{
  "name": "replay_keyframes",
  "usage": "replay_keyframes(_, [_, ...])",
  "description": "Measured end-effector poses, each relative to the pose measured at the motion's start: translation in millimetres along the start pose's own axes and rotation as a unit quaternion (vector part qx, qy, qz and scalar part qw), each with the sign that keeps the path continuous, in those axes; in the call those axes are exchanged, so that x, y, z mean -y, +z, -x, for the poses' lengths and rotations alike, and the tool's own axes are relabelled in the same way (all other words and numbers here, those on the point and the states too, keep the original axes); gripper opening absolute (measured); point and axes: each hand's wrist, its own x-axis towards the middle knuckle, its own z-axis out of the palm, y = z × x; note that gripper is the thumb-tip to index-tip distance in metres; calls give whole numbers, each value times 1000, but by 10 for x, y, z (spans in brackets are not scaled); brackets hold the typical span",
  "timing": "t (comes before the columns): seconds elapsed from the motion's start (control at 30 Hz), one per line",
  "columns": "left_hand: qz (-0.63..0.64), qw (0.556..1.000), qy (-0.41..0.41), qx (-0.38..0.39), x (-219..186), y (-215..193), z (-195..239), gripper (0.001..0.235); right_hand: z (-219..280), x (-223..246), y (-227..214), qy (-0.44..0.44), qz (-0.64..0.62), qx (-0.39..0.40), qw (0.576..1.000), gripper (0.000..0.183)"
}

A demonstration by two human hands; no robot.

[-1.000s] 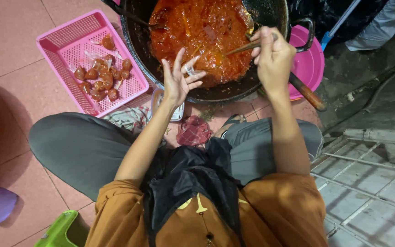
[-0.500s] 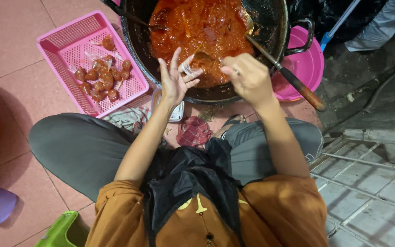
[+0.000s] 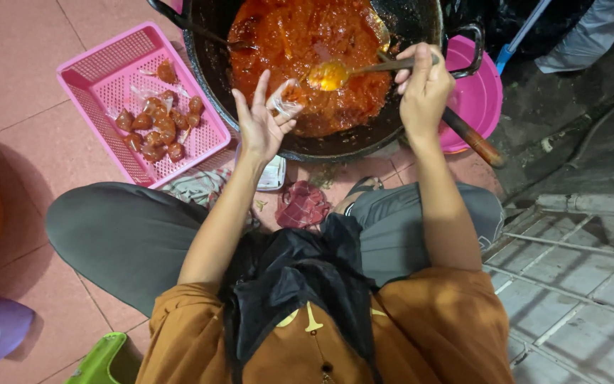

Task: Scooping sauce from a large wok into small plastic bags and tying them.

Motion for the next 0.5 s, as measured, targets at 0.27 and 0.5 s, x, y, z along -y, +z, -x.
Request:
replay_keyframes(0.27, [25, 1000, -3, -10, 8, -55, -27, 97, -51, -205, 9, 115, -133, 10, 984, 42])
replay_keyframes(0.5, [36, 999, 12, -11, -35, -130, -11, 95, 141, -289, -108, 98, -101, 3, 990, 42])
